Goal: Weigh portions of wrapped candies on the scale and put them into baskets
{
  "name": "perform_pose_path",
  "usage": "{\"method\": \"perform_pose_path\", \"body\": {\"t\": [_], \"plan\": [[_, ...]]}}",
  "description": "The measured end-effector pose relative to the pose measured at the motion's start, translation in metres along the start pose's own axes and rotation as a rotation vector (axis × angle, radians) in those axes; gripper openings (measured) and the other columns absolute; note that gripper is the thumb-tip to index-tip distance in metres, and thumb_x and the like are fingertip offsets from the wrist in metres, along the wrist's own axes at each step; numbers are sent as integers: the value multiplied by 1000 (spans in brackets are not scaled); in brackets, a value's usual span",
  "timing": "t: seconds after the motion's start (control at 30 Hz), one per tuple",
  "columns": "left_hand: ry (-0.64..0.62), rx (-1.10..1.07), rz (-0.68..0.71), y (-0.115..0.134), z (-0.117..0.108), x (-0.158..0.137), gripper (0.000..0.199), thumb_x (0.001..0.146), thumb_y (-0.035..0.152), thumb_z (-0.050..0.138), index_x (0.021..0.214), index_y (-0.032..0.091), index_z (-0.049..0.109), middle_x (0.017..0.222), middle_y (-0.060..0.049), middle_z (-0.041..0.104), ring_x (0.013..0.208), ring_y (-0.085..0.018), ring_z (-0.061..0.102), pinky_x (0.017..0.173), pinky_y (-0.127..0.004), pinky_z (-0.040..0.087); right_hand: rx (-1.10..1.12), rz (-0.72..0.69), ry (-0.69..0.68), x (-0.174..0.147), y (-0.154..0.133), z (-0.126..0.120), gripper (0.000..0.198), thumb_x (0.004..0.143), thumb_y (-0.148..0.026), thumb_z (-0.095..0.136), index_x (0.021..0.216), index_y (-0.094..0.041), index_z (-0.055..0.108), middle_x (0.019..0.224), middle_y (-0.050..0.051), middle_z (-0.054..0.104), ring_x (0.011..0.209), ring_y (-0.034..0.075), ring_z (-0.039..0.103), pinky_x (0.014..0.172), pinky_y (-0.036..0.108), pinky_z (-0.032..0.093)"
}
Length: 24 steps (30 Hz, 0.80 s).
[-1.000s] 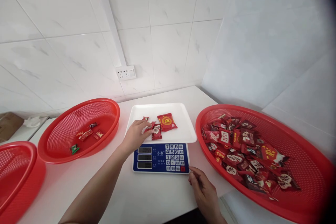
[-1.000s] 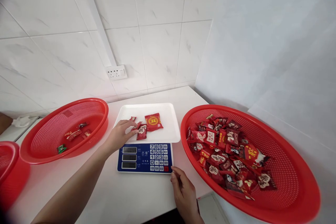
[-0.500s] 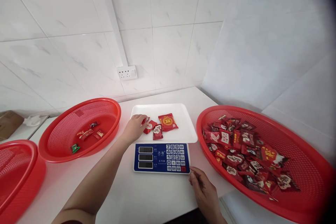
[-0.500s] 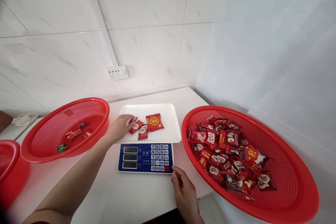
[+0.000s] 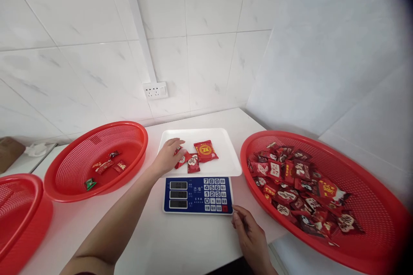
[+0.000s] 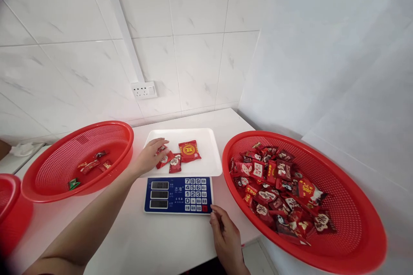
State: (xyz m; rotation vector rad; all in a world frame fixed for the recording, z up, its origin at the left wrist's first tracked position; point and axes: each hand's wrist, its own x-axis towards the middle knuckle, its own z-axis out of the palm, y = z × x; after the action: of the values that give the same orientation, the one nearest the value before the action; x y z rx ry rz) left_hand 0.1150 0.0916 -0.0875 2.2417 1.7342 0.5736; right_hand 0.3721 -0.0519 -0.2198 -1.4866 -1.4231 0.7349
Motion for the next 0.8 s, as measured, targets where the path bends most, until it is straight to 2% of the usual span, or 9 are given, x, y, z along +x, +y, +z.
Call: {"method": "perform_pose_path", "body": {"t": [0.13, 0.27, 0.33, 0.43, 0.57, 0.67, 0.8], "plan": [[-177, 25, 127, 12, 14, 2, 63, 82, 57, 43, 137, 29, 30, 148, -7, 21, 137, -28, 9, 108, -49, 15, -11, -4, -11, 1, -4, -1, 36, 83, -46, 46, 97, -16, 61, 71, 4, 65, 61, 16, 62, 58, 22, 52], [-282, 142, 236, 29, 23, 13, 72, 81, 67, 30, 141, 29, 18, 151, -10, 6, 136, -32, -4, 105, -59, 3, -6, -5, -6, 1, -5, -1, 37, 83, -46, 45, 97, -16, 61, 70, 5, 65, 60, 16, 62, 57, 23, 52], [-298, 191, 299, 36, 24, 20, 75, 78, 70, 29, 141, 31, 18, 151, -10, 7, 136, -34, -4, 103, -62, 0, -7, -9, -2, 1, -4, 0, 37, 83, -46, 45, 97, -15, 61, 68, 5, 65, 60, 16, 61, 57, 23, 52], [-310, 246, 387, 41, 25, 29, 74, 77, 71, 31, 139, 32, 23, 148, -11, 21, 134, -36, 14, 101, -62, 9, 2, -20, -7, 1, -1, 0, 37, 84, -46, 45, 98, -15, 60, 71, 5, 65, 61, 16, 61, 58, 22, 51], [-254, 260, 406, 44, 26, 34, 60, 81, 63, 35, 133, 33, 35, 132, -10, 42, 118, -31, 39, 96, -50, 28, 6, -18, -13, 0, 0, 0, 37, 84, -46, 45, 98, -15, 60, 72, 6, 65, 62, 16, 61, 58, 22, 51], [-221, 258, 401, 43, 27, 34, 55, 81, 58, 41, 129, 32, 42, 120, -9, 49, 108, -30, 46, 93, -45, 34, 8, -18, -13, 1, 0, 0, 37, 83, -46, 45, 97, -15, 60, 73, 6, 66, 63, 16, 62, 59, 22, 52], [-202, 224, 361, 42, 30, 35, 52, 79, 54, 46, 126, 32, 44, 115, -7, 50, 95, -26, 56, 80, -37, 45, 36, -24, -18, 1, 0, 0, 37, 83, -46, 45, 97, -16, 60, 72, 6, 65, 62, 16, 62, 58, 22, 52]]}}
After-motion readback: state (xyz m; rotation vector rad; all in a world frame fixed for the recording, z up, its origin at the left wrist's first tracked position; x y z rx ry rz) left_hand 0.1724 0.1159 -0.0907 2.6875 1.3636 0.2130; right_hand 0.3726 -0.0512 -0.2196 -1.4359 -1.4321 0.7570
